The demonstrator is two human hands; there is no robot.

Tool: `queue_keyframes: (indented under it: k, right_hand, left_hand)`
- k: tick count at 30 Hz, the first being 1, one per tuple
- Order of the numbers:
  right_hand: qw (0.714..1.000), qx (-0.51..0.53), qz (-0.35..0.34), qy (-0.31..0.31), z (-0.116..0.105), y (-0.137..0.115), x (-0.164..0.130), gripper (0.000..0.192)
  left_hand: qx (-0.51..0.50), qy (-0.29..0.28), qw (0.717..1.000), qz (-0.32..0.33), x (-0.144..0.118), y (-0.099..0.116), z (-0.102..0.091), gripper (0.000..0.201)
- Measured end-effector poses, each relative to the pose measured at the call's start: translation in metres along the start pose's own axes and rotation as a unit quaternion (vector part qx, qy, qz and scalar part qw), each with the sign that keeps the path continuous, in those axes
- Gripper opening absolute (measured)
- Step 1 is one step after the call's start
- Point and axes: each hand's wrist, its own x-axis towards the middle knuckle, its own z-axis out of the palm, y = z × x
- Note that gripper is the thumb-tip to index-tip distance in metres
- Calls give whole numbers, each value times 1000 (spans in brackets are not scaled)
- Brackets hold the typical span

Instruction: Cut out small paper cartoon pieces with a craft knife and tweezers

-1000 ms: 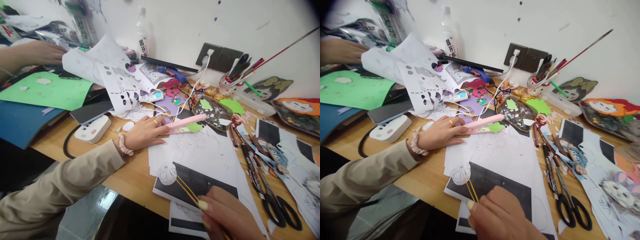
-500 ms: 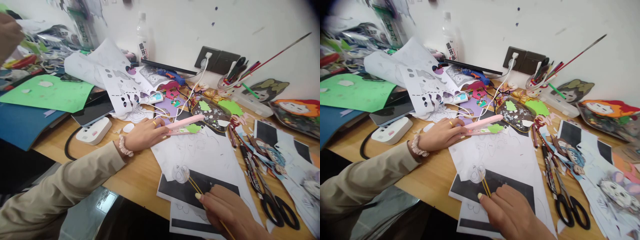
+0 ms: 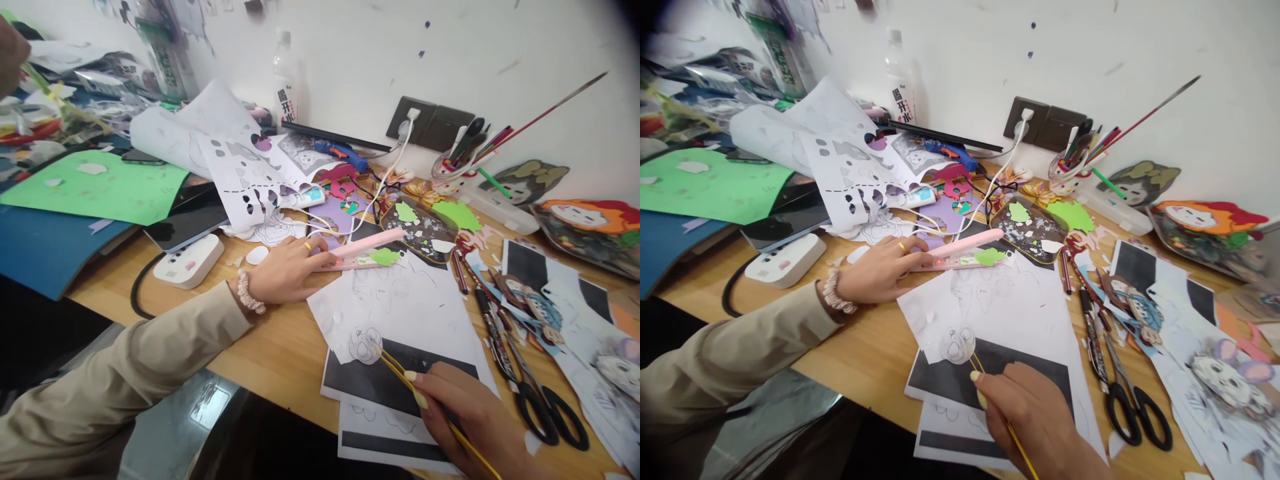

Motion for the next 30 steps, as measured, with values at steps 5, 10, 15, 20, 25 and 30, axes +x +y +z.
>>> queue_keyframes:
  k: [5,10,15,20,25,30]
  right_hand:
    - [999,25,-22,5,9,-3,6,25]
    - [999,32,3,22,14,-4,10,26]
    - [998,27,39,38,11,-6,14,21]
    - [987,21,124,98,4,-5,5,21]
    - [957,57,226,175,5,-1,-11,22]
    - [948,37,255,185,4,-7,-11,19]
  left_hand:
    - [-10,-6,1000,-13,0,3,-1,42]
    - [-10,-9,1000,-24,0,7,-1,56]
    - [-13,1,999,-30,-2,9,-1,75]
    - [-15,5,999,-28,-3,11,0,72]
    - [-19,8,1000,-23,-3,11,-1,52]
    - [-17,10,1000,-22,-3,11,-1,55]
